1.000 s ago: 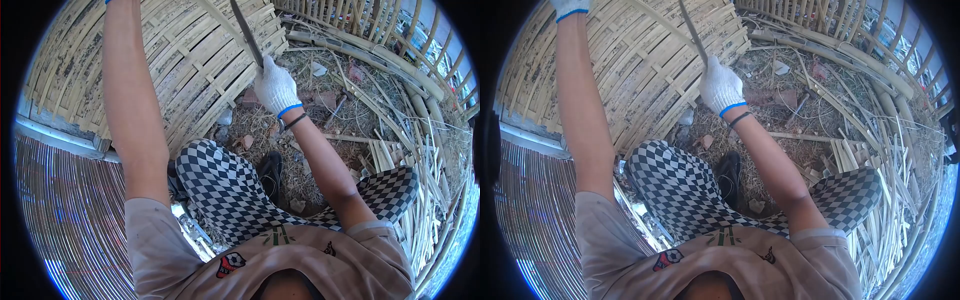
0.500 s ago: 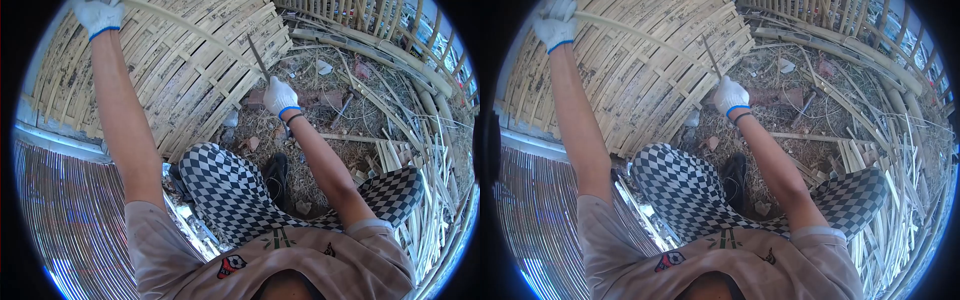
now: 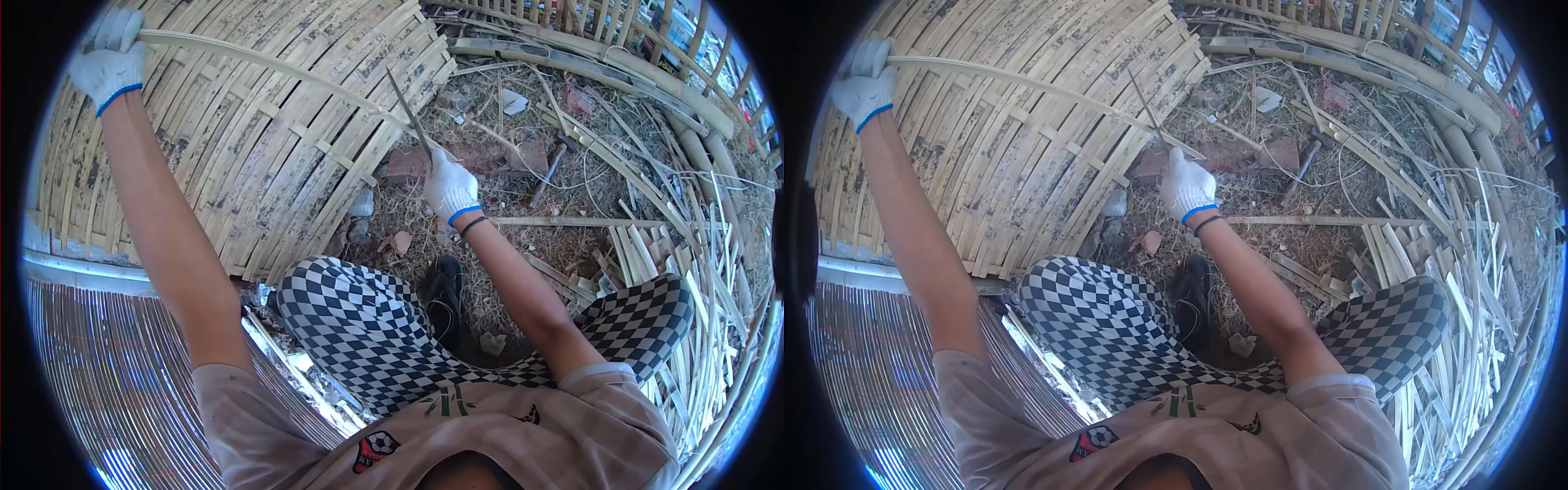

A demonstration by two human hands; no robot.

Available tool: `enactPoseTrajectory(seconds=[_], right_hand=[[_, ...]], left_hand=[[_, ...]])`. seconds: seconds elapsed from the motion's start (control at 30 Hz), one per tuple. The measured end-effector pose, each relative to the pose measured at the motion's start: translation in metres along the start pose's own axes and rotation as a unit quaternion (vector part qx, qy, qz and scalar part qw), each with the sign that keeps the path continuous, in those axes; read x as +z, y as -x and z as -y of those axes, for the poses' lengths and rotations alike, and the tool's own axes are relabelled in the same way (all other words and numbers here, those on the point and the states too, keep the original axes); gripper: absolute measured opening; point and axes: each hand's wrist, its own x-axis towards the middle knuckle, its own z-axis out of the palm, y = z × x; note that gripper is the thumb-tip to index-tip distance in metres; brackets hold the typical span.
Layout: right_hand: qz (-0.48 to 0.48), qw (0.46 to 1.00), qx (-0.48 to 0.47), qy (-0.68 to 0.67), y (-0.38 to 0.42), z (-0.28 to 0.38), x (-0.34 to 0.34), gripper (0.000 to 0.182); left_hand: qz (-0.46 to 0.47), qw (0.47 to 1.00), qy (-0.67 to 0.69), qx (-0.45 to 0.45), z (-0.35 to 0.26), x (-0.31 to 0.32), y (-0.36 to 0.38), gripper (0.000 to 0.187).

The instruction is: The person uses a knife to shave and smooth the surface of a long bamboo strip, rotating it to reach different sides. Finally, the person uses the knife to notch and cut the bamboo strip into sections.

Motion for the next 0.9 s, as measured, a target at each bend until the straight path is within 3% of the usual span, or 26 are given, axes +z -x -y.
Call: enactPoseTrajectory(seconds=[0.07, 0.17, 0.23, 0.3, 0.43, 0.57, 0.67, 0.8, 0.9], right_hand=[[-0.024, 0.999, 0.002, -0.021, 0.001, -0.01, 0.016, 0.026], [0.036, 0.994, 0.095, 0.043, -0.007, -0.067, 0.047, 0.03], [0.131, 0.975, 0.17, 0.054, -0.009, -0.124, 0.061, 0.034], [0.136, 0.978, 0.154, 0.03, 0.007, -0.141, 0.052, 0.038], [0.103, 0.978, 0.178, -0.026, 0.008, -0.128, 0.079, 0.038], [0.097, 0.979, 0.179, -0.03, 0.004, -0.103, 0.07, 0.038], [0.093, 0.986, 0.134, -0.019, 0.001, -0.066, 0.032, 0.034], [0.009, 0.998, 0.023, -0.061, 0.006, 0.005, -0.004, 0.022], [-0.047, 0.994, -0.051, -0.088, 0.011, 0.015, -0.001, 0.019]], left_hand=[[-0.055, 0.996, -0.065, 0.029, 0.003, 0.004, -0.008, 0.031], [-0.12, 0.986, -0.096, 0.062, 0.008, 0.027, 0.001, 0.03], [-0.084, 0.995, -0.049, 0.024, 0.003, 0.005, -0.006, 0.029], [-0.083, 0.996, -0.03, 0.019, 0.005, 0.008, -0.017, 0.028], [-0.158, 0.985, -0.056, 0.044, 0.016, 0.024, -0.011, 0.025], [-0.145, 0.987, -0.053, 0.032, 0.016, 0.012, -0.012, 0.027], [0.0, 0.999, 0.013, -0.043, 0.001, -0.061, -0.038, 0.024], [-0.181, 0.981, -0.053, 0.044, 0.008, -0.042, -0.032, 0.027], [-0.2, 0.972, -0.092, 0.076, 0.011, -0.018, -0.019, 0.032]])
